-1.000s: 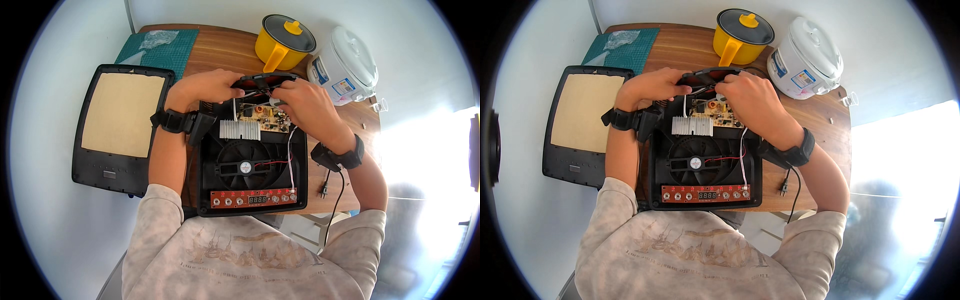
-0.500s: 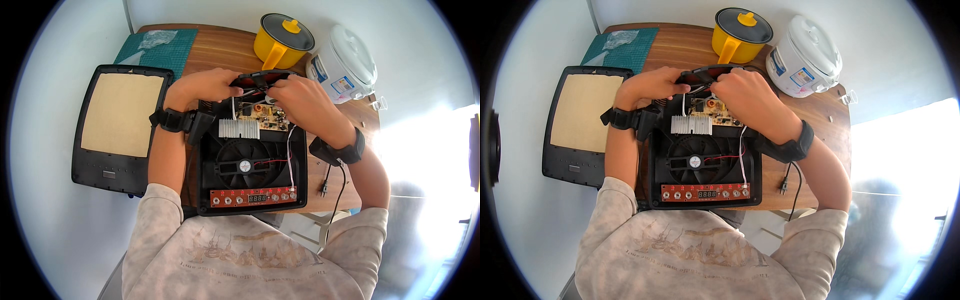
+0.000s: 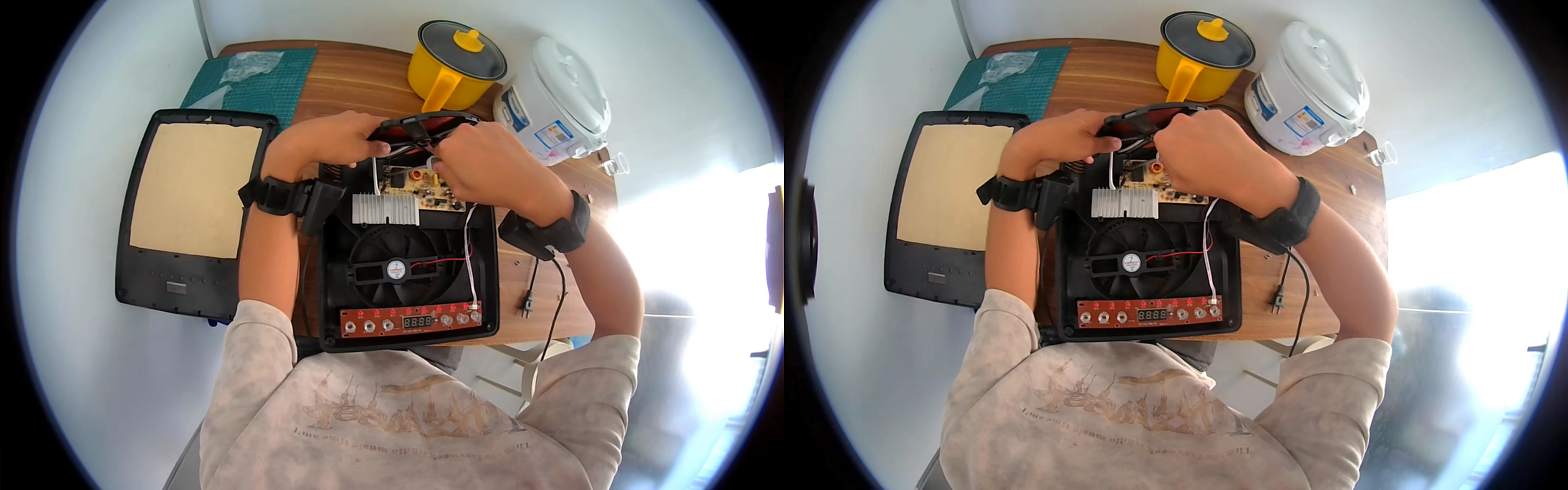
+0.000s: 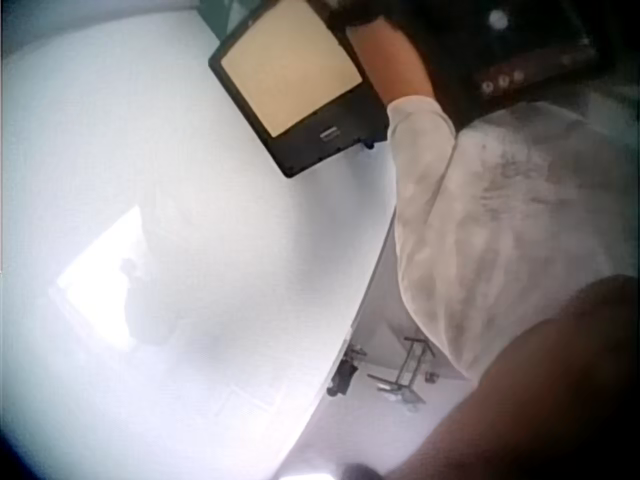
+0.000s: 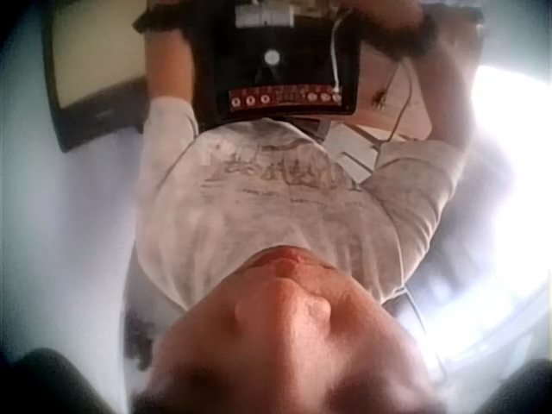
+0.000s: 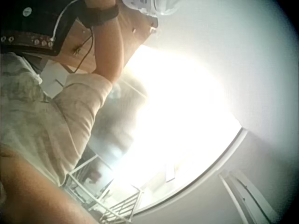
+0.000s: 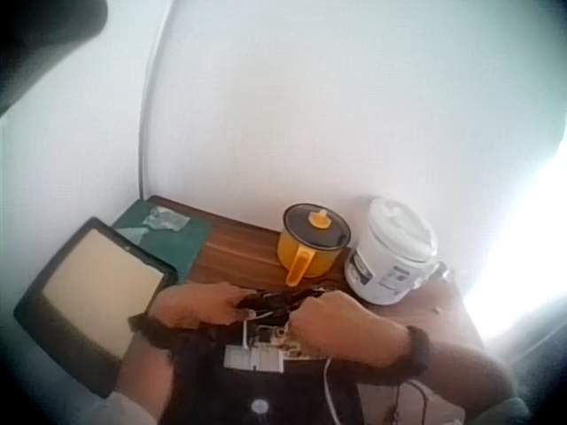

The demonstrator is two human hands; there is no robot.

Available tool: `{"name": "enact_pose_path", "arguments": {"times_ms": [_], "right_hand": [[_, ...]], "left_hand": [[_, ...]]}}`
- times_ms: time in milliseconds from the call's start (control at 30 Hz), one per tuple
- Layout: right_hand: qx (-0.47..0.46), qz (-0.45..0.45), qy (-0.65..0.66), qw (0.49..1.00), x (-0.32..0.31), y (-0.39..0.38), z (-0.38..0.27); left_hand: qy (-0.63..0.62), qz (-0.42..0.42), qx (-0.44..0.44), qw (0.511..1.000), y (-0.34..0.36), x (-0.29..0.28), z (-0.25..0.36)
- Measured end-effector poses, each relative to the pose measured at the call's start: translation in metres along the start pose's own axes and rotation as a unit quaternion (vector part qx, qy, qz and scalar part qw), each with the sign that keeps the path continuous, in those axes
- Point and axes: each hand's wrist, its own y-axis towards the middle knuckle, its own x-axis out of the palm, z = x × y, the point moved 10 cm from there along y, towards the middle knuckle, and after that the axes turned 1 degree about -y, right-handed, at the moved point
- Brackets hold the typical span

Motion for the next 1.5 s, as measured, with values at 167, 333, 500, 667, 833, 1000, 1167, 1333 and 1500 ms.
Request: {"name": "enact_pose_path", "arguments": {"times_ms": [167, 333, 500, 667, 833, 1000, 1167, 1333, 1500], "right_hand": [[0.052, -0.012, 0.065, 0.996, 0.007, -0.006, 0.001], [0.144, -0.017, 0.107, 0.984, 0.017, -0.018, 0.006], [0.208, -0.006, 0.139, 0.968, 0.035, -0.037, 0.012], [0.216, 0.012, 0.129, 0.968, 0.031, -0.039, 0.012], [0.211, 0.055, 0.118, 0.969, 0.018, -0.042, 0.015], [0.231, 0.103, 0.137, 0.958, 0.006, -0.048, 0.022], [0.215, 0.076, 0.131, 0.965, 0.007, -0.045, 0.021], [0.195, 0.083, 0.162, 0.964, 0.011, -0.037, 0.023], [0.19, 0.078, 0.155, 0.966, 0.012, -0.032, 0.022]], "left_hand": [[0.029, -0.016, -0.035, 0.999, -0.001, 0.0, 0.0], [0.019, -0.005, -0.035, 0.999, 0.002, 0.002, -0.008], [-0.014, 0.028, -0.046, 0.998, -0.004, 0.004, -0.008], [0.003, 0.117, 0.003, 0.993, -0.016, 0.005, -0.002], [-0.076, 0.17, 0.023, 0.982, -0.037, 0.005, 0.009], [-0.146, 0.224, 0.094, 0.959, -0.049, 0.004, 0.009], [-0.19, 0.213, 0.094, 0.954, -0.049, 0.011, -0.004], [-0.223, 0.197, 0.079, 0.951, -0.049, 0.016, -0.009], [-0.243, 0.189, 0.065, 0.949, -0.049, 0.021, -0.016]]}}
